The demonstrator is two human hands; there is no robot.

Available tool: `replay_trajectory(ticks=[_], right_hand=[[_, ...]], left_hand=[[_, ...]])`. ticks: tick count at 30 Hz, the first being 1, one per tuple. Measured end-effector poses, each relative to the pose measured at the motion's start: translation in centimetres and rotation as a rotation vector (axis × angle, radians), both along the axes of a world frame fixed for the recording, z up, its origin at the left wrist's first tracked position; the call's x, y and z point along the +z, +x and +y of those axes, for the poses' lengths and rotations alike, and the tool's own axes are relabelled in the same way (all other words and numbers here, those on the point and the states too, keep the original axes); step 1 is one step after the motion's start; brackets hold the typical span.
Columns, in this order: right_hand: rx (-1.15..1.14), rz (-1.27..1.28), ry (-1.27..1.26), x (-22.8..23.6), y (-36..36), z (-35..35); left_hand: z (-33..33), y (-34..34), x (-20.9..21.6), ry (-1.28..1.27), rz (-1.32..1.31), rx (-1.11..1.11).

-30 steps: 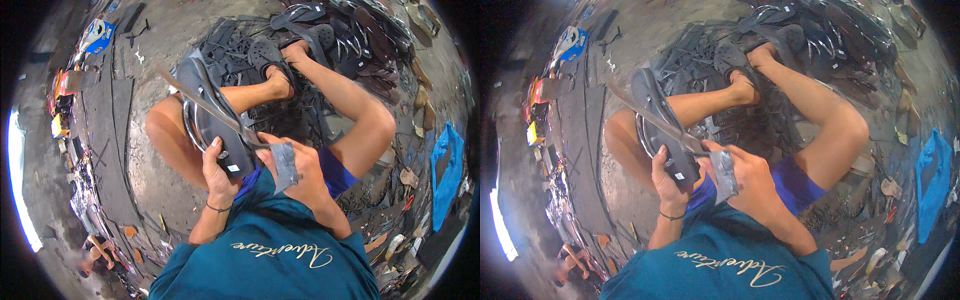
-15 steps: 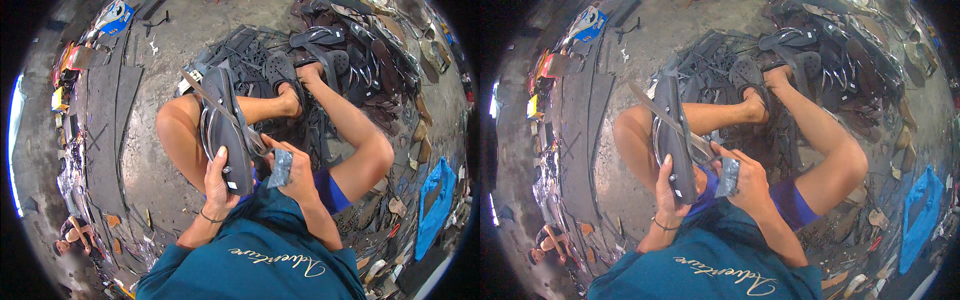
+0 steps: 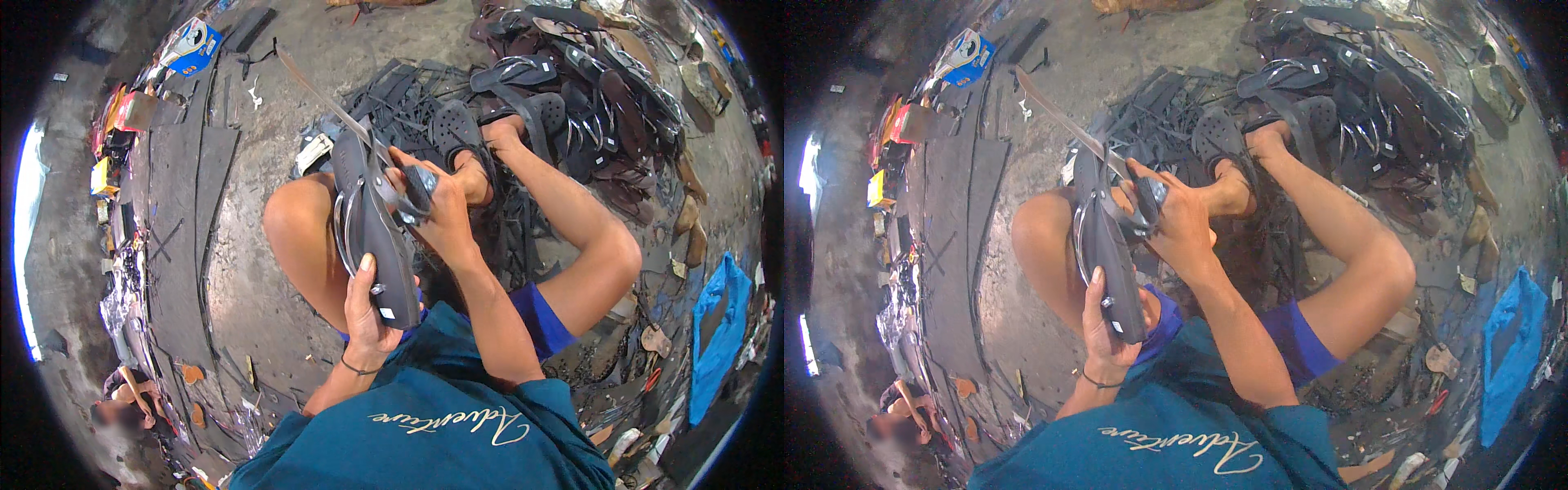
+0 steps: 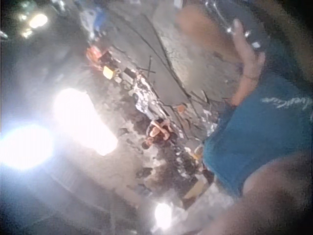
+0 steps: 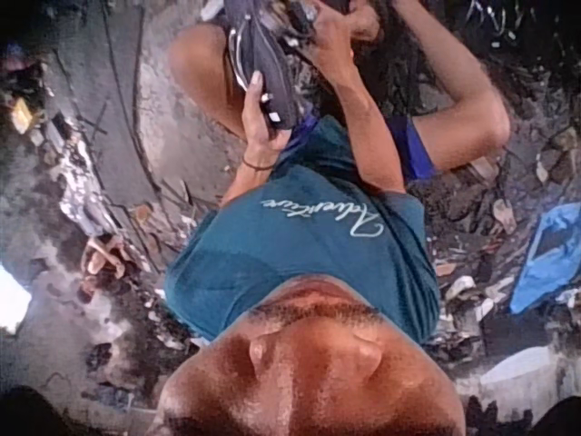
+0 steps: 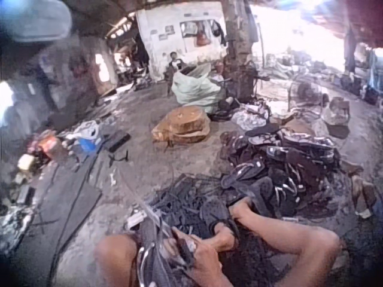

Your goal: The person sits on the floor and uses a curved knife to cut strips from the soles of flip-flops. They repeatedly pick up flip-flops, slice off rubber strips, and place the cut pieces into a pile on the floor.

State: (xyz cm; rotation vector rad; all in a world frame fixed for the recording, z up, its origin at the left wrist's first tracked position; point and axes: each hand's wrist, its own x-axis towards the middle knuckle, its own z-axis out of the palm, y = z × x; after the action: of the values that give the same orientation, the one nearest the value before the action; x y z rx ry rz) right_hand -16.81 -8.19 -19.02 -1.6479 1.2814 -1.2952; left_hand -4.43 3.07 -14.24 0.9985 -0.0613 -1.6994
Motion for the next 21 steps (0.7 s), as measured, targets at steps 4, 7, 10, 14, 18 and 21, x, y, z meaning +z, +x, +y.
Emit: replay_trajectory(ticks=[4, 7, 10, 14, 18, 21], right_hand=[[-0.149, -0.077, -0.086, -2.3, 0.8, -4.1], [-0.154, -0.464, 0.544, -2.7, -1.1, -6.5], [-0.038, -0.769, 0.847, 0.9, -3.6, 0.6], [0.034, -0.467, 0.746, 2.1, -5.8, 7.3], [0.031, -0.508, 0.467, 4.4, -4.3, 8.4], [-0.225, -0.377, 0.198, 6.4, -5.0, 9.8]], left_hand=[[1.5, -0.5, 0.5, 0.072, -0.269, -0.044], [4.0, 1.4, -0.5, 0.009, -0.344, -0.14], [4.3, 2.6, -1.6, -0.116, -0.506, -0.276], [2.2, 5.0, -1.2, -0.377, -0.61, -0.957], [-4.7, 1.7, 2.5, -0.459, -0.855, -0.634], [-6.0, 3.6, 3.9, -0.41, -0.754, -0.451]])
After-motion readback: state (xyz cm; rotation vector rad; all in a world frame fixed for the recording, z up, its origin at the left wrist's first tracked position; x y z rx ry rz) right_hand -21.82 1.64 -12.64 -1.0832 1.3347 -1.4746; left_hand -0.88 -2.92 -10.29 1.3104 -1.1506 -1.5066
